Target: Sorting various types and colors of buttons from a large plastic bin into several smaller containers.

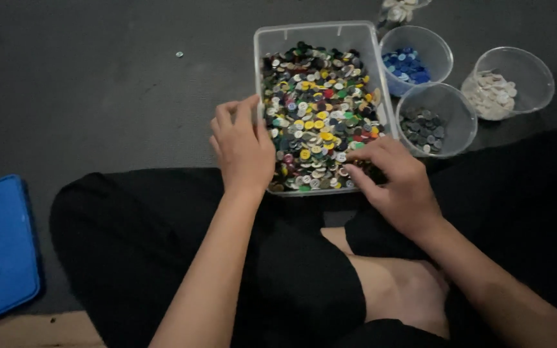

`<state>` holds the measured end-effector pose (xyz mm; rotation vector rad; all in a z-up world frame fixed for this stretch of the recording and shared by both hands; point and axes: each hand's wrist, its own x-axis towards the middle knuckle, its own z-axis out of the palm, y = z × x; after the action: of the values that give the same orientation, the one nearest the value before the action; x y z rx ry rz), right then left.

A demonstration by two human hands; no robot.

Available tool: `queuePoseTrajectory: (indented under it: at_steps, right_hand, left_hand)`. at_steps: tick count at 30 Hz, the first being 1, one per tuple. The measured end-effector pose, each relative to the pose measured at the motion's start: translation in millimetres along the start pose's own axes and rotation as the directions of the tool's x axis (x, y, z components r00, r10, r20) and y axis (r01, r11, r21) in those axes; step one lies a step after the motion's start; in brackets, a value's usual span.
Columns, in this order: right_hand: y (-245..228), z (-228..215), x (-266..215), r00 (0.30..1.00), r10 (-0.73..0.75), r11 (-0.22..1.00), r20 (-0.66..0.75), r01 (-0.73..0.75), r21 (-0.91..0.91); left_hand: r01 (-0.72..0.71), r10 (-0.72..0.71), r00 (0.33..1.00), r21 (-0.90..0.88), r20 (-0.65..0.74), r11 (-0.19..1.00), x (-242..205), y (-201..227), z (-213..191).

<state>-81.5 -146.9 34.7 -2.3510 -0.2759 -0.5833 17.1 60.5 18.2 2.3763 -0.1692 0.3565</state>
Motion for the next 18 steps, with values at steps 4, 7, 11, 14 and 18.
queuePoseTrajectory:
  at_steps: [4, 7, 11, 14, 18]
  right_hand:
    - [-1.3, 4.8, 1.5, 1.0, -0.001, 0.997, 0.004, 0.001, 0.076]
    - [-8.4, 4.3, 5.8, 0.998, -0.037, 0.996, 0.056, 0.032, 0.085]
    - [-1.7, 3.3, 15.9, 0.999, -0.037, 0.999, 0.038, 0.037, -0.007]
    - [29.3, 6.1, 26.0, 0.997, 0.021, 0.997, 0.071, -0.016, -0.081]
    - [47.9, 6.1, 52.3, 0.984, -0.022, 0.995, 0.174, 0.039, -0.096]
  left_hand:
    - [0.117, -0.112, 0.993, -0.17, 0.041, 0.978, 10.0, -15.0, 13.6]
    - [0.104, -0.099, 0.993, -0.098, 0.06, 0.99, 13.4, -24.5, 28.0]
    - [0.078, -0.074, 0.996, -0.086, 0.048, 0.993, 11.1, -22.5, 26.8]
    - [0.083, -0.08, 0.996, -0.083, 0.036, 0.993, 8.8, -20.9, 24.4]
    - [0.101, -0.097, 0.994, -0.094, 0.041, 0.99, 10.6, -25.0, 29.5]
